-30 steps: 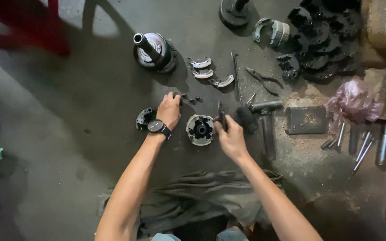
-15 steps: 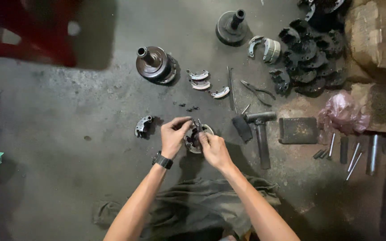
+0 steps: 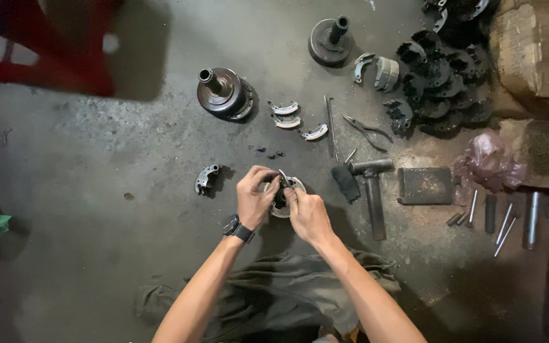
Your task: Assembling mechanical components of a motorcycle clutch or brake assembly on a floor.
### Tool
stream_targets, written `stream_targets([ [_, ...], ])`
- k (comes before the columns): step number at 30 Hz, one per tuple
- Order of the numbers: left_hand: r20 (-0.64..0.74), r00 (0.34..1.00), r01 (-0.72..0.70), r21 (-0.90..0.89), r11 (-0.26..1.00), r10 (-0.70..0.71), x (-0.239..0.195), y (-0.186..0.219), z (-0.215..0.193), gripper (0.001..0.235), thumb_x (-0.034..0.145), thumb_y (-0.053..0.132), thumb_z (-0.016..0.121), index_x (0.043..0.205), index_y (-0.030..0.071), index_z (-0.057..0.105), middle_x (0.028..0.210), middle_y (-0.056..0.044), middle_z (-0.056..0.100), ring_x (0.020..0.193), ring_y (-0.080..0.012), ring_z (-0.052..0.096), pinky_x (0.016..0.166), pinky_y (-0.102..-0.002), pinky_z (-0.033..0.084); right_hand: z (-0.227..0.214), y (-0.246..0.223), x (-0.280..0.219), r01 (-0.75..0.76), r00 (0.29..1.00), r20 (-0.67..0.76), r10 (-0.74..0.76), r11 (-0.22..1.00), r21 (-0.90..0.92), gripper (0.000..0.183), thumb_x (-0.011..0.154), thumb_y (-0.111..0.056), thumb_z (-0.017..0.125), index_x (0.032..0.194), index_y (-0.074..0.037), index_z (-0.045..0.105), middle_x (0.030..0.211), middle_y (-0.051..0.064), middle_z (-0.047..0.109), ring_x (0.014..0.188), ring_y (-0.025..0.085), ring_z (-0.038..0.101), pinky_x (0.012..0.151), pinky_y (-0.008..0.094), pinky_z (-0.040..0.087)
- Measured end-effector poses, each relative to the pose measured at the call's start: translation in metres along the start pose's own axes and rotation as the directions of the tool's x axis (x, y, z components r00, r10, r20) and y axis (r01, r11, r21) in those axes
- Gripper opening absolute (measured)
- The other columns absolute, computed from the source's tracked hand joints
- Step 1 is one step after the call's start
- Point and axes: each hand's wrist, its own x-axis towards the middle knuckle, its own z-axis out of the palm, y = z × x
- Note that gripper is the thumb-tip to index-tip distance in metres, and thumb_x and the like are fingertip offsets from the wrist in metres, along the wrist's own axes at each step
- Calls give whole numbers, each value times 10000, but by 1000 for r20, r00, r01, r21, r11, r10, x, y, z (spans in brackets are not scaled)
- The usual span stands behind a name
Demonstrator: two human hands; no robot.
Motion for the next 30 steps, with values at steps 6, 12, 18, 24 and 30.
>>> stream_targets([
  [6,-30,999,-13,-10,1000,13,-4,10,3,111,884,13,738,992,2,713,968,-100,701,848,-198,708,767,-314,568,0,2,-1,-57,998,-21,59,994,90,436,1063,-332,487,877,22,659,724,285,623,733,476,659,601,516,485],
  [12,-50,998,30,-65,997,-33,-7,10,7,90,894,11,730,974,-6,693,940,-107,682,807,-220,690,741,-334,558,-3,-2,-1,-121,993,19,120,982,145,513,1066,-387,459,839,36,641,685,263,612,654,460,643,596,482,487],
  [18,-14,1000,16,-1,1000,-16,-16,-6,12,118,891,31,735,993,5,682,953,-106,687,797,-233,724,722,-324,570,15,18,-10,-145,989,17,144,982,124,518,1071,-377,474,828,44,651,686,281,594,666,456,648,587,489,471],
  [24,111,993,-46,170,984,27,-13,-32,5,136,880,18,720,1015,7,704,1053,-138,703,952,-314,702,812,-383,575,18,36,-28,-362,930,157,331,895,259,364,1038,-290,520,978,48,642,784,208,692,695,327,740,596,413,569],
  [30,322,942,-162,177,971,98,-14,-59,-4,192,857,6,668,1038,-55,643,1211,-220,654,1094,-398,634,894,-433,544,53,97,-27,-490,865,238,442,635,597,352,1045,-271,500,1012,55,629,897,133,724,769,236,771,648,373,651],
])
